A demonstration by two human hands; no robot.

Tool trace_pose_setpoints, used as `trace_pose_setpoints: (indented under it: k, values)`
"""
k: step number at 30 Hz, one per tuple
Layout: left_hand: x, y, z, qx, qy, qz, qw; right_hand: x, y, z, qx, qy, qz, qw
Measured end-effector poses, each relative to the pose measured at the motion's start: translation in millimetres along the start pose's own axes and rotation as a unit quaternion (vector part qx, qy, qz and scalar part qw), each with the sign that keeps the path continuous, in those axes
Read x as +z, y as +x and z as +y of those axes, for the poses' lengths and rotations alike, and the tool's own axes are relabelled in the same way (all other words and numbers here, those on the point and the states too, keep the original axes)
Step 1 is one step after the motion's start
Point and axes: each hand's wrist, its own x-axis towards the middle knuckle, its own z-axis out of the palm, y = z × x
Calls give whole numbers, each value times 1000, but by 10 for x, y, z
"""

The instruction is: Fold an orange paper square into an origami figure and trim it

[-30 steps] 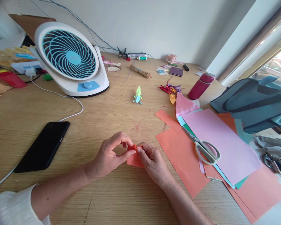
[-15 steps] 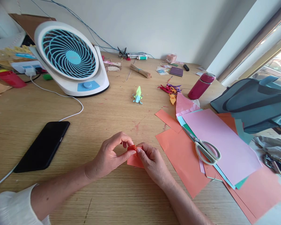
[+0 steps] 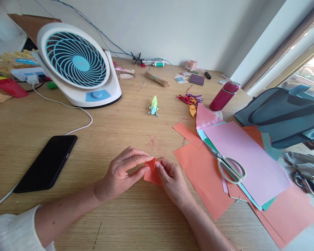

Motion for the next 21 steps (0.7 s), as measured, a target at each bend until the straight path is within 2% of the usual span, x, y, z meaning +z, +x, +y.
trace_pose_setpoints:
  k: [5,11,16,21]
  values:
    - [-9,-2,2,38,41,-5,998,-10,11,55,15,14,28,999]
    - [-7,7,11,38,49,-7,998,-15,14,39,15,19,32,999]
    - [-12,22,29,7,20,-6,1000,-13,12,26,14,16,34,999]
    - [-27,48,39,-48,-68,-27,996,-2,11,36,8,9,24,1000]
